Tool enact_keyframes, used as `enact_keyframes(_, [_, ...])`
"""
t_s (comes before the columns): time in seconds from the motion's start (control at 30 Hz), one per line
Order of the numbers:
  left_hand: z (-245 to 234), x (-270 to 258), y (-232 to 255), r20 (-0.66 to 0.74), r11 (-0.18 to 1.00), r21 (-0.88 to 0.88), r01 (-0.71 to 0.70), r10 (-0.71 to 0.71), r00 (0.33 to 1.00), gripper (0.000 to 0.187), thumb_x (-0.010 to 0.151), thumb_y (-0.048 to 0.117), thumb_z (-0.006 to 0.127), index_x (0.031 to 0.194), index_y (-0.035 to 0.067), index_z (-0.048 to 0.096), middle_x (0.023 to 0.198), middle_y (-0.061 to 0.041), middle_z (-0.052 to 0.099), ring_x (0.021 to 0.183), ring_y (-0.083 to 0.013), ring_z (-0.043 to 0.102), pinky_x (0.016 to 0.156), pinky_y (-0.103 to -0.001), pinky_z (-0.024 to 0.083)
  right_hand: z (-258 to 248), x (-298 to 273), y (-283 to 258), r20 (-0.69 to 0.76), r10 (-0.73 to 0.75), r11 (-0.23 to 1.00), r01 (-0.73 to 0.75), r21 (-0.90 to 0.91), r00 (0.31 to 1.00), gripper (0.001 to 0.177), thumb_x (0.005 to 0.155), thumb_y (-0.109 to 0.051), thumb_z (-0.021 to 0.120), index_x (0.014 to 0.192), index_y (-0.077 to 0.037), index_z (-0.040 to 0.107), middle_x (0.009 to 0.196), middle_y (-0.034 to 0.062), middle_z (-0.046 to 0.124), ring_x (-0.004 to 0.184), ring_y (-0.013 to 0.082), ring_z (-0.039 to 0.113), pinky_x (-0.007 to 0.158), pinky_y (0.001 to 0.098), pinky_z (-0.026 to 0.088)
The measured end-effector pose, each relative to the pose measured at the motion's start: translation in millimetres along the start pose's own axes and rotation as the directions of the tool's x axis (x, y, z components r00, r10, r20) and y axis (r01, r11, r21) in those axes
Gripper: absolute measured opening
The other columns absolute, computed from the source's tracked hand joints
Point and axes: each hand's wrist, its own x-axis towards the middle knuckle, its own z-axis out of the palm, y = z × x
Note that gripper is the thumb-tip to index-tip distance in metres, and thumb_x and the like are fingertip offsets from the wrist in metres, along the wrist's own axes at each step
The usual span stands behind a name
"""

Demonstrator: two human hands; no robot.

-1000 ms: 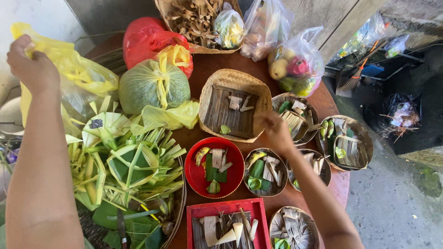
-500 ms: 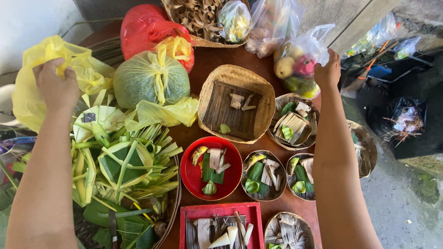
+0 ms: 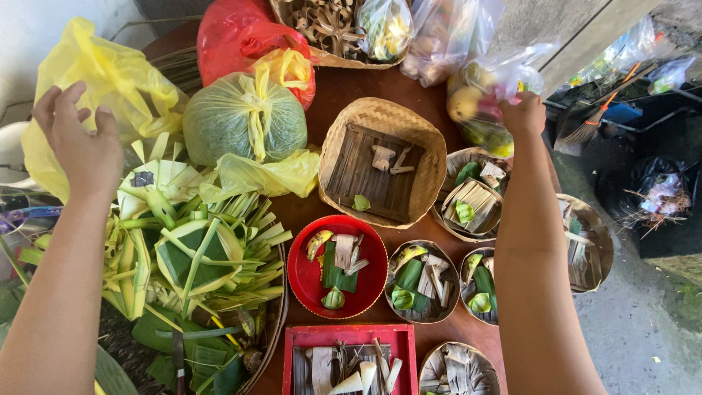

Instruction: The person sits on the floor and assembles small offerings by placing folded paper or leaf items into woven baskets and a red tray. They retrieve items from a yellow plastic bag and arrange them carefully into the containers.

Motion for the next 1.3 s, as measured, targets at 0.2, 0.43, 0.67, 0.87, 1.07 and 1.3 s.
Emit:
enact_keyframes(0.2, [-0.2, -12.3, 3.4, -0.011, 0.999, -0.05, 0.017, -0.018, 1.0, 0.032, 0.111, -0.004, 0.062, 0.142, 0.002, 0.057, 0.156, -0.016, 0.04, 0.124, -0.0234, 0.063, 0.1, -0.034, 0.055, 1.8, 4.1, 8.1, -0.085, 0.099, 0.995, -0.098, 0.021, 0.991, 0.03, 0.091, -0.03, 0.076, 0.115, -0.014, 0.084, 0.113, 0.0202, 0.076, 0.099, 0.0344, 0.073, 0.091, 0.0434, 0.058])
enact_keyframes(0.43, [-4.0, -22.6, 2.1, -0.004, 0.993, -0.111, 0.045, -0.046, 0.999, 0.032, 0.112, -0.006, 0.06, 0.142, 0.002, 0.057, 0.155, -0.017, 0.04, 0.124, -0.021, 0.065, 0.1, -0.033, 0.055, -27.0, 16.9, 0.5, 0.19, 0.224, 0.574, -0.287, 0.767, 0.956, 0.021, 0.094, -0.017, 0.073, 0.11, -0.004, 0.071, 0.094, 0.0059, 0.073, 0.074, 0.0178, 0.071, 0.051, 0.03, 0.043])
enact_keyframes(0.67, [-20.2, -34.2, 3.7, -0.042, 0.992, -0.126, 0.018, -0.023, 0.999, 0.034, 0.109, -0.009, 0.055, 0.141, 0.002, 0.057, 0.155, -0.017, 0.043, 0.117, -0.0188, 0.067, 0.105, -0.032, 0.054, -54.6, 16.5, -14.5, 0.352, 0.282, 0.227, -0.418, 0.879, 0.893, 0.022, 0.097, -0.016, 0.062, 0.113, -0.001, 0.061, 0.087, 0.0121, 0.076, 0.07, 0.0209, 0.073, 0.051, 0.0296, 0.048])
enact_keyframes(0.87, [-46.6, -49.4, 21.5, -0.056, 0.99, -0.141, 0.012, -0.02, 0.998, 0.033, 0.109, -0.008, 0.057, 0.141, 0.001, 0.057, 0.152, -0.016, 0.044, 0.115, -0.0198, 0.064, 0.102, -0.032, 0.052, -53.4, 29.4, 10.4, 0.54, 0.495, 0.157, -0.681, 0.716, 0.681, 0.019, 0.095, -0.018, 0.076, 0.106, -0.007, 0.065, 0.07, 0.0017, 0.061, 0.057, 0.0116, 0.058, 0.057, 0.0311, 0.057])
enact_keyframes(1.07, [-72.4, -67.9, 39.8, -0.042, 0.986, -0.161, 0.036, -0.044, 0.998, 0.029, 0.111, -0.009, 0.055, 0.139, -0.001, 0.056, 0.151, -0.017, 0.042, 0.11, -0.0161, 0.063, 0.101, -0.03, 0.053, -67.3, 37.8, -1.3, 0.298, 0.379, 0.29, -0.419, 0.861, 0.876, 0.013, 0.101, -0.017, 0.071, 0.106, -0.006, 0.076, 0.064, -0.0029, 0.055, 0.054, 0.0096, 0.051, 0.051, 0.0273, 0.048])
enact_keyframes(1.3, [-99.0, -86.0, 54.8, -0.071, 0.974, -0.214, 0.068, -0.085, 0.994, 0.029, 0.113, -0.01, 0.051, 0.142, -0.005, 0.054, 0.155, -0.016, 0.05, 0.103, -0.0137, 0.062, 0.09, -0.026, 0.053, -111.7, 47.5, -37.1, 0.151, 0.121, 0.369, -0.186, 0.911, 0.981, 0.02, 0.107, -0.022, 0.056, 0.12, -0.012, 0.068, 0.082, 0.0001, 0.062, 0.068, 0.0092, 0.06, 0.058, 0.0253, 0.051])
